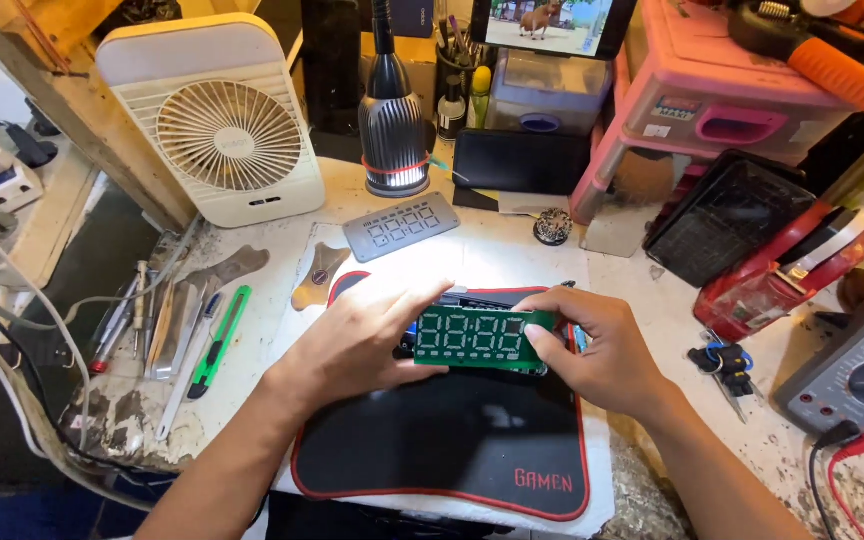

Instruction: Testing and diagnosing a digital clock PCB by probing circuits to light up LED segments.

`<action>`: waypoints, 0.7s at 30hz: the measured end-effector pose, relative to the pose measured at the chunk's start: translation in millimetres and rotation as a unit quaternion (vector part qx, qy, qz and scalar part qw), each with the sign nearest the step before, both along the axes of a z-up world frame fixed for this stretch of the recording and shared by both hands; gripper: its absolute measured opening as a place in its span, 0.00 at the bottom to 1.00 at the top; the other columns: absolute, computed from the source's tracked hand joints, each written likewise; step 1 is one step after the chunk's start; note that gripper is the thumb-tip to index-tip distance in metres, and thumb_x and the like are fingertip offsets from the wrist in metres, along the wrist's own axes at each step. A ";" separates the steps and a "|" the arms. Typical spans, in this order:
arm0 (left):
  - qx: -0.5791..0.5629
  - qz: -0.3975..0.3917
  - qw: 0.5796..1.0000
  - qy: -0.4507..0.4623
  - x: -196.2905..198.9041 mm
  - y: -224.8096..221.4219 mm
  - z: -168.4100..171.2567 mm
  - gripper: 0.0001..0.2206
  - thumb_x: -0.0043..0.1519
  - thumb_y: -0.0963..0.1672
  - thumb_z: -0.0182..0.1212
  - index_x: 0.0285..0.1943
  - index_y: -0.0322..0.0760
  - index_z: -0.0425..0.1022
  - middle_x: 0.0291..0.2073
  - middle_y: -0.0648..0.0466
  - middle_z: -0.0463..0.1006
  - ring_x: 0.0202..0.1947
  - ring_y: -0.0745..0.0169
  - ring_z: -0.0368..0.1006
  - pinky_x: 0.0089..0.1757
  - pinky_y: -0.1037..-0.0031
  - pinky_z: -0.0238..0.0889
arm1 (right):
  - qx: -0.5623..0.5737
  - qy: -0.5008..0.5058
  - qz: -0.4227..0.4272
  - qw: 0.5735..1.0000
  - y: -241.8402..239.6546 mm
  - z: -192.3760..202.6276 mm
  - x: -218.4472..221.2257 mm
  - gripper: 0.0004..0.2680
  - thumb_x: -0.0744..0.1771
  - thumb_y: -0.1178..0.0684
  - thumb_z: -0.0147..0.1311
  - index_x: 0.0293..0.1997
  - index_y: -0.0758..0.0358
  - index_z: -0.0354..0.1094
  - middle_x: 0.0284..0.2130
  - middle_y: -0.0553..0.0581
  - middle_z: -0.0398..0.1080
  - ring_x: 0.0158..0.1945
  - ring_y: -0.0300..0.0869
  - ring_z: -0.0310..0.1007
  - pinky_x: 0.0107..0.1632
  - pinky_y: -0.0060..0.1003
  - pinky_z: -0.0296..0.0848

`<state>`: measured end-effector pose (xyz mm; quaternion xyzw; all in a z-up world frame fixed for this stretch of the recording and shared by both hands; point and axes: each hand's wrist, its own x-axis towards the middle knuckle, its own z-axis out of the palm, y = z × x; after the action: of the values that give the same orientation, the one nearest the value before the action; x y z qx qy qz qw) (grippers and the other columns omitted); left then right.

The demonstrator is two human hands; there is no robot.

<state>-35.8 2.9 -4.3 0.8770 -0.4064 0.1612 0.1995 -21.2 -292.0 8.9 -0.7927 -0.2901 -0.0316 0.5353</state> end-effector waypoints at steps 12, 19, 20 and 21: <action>-0.197 0.009 0.979 0.053 -5.9 0.3 -3.2 0.32 0.56 0.46 0.74 0.71 0.40 0.66 0.46 0.45 0.80 0.45 0.42 0.78 0.47 0.55 0.74 | -0.028 -0.026 -0.039 0.999 13.9 3.3 -5.4 0.07 0.64 0.60 0.60 0.44 0.66 0.79 0.25 0.59 0.75 0.26 0.40 0.72 0.33 0.35 0.77; -0.197 -0.008 0.979 0.046 -6.6 5.3 -6.7 0.26 0.59 0.44 0.73 0.66 0.37 0.69 0.46 0.46 0.79 0.46 0.44 0.77 0.50 0.58 0.72 | -0.124 -0.202 -0.070 0.969 22.4 -10.8 -15.2 0.16 0.61 0.50 0.69 0.51 0.61 0.74 0.33 0.56 0.75 0.34 0.45 0.76 0.39 0.37 0.77; -0.181 -0.021 0.983 0.037 -6.8 6.9 -8.2 0.25 0.61 0.43 0.73 0.65 0.36 0.67 0.48 0.47 0.78 0.50 0.46 0.75 0.52 0.61 0.69 | -0.161 -0.282 -0.061 0.944 25.0 -9.1 -17.0 0.21 0.60 0.47 0.72 0.54 0.63 0.69 0.41 0.60 0.75 0.42 0.49 0.77 0.45 0.41 0.76; -0.181 -0.021 0.983 0.036 -7.6 6.4 -8.2 0.25 0.61 0.43 0.73 0.65 0.36 0.67 0.48 0.47 0.78 0.50 0.46 0.75 0.52 0.61 0.69 | -0.161 -0.282 -0.061 0.944 26.6 -13.4 -17.4 0.21 0.60 0.47 0.72 0.54 0.63 0.69 0.41 0.60 0.75 0.42 0.49 0.77 0.45 0.41 0.76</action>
<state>-43.4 9.3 -12.5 0.8227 -0.3813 0.1959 0.3733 -38.5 -265.4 -4.5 -0.8431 -0.3819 -0.2394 0.2933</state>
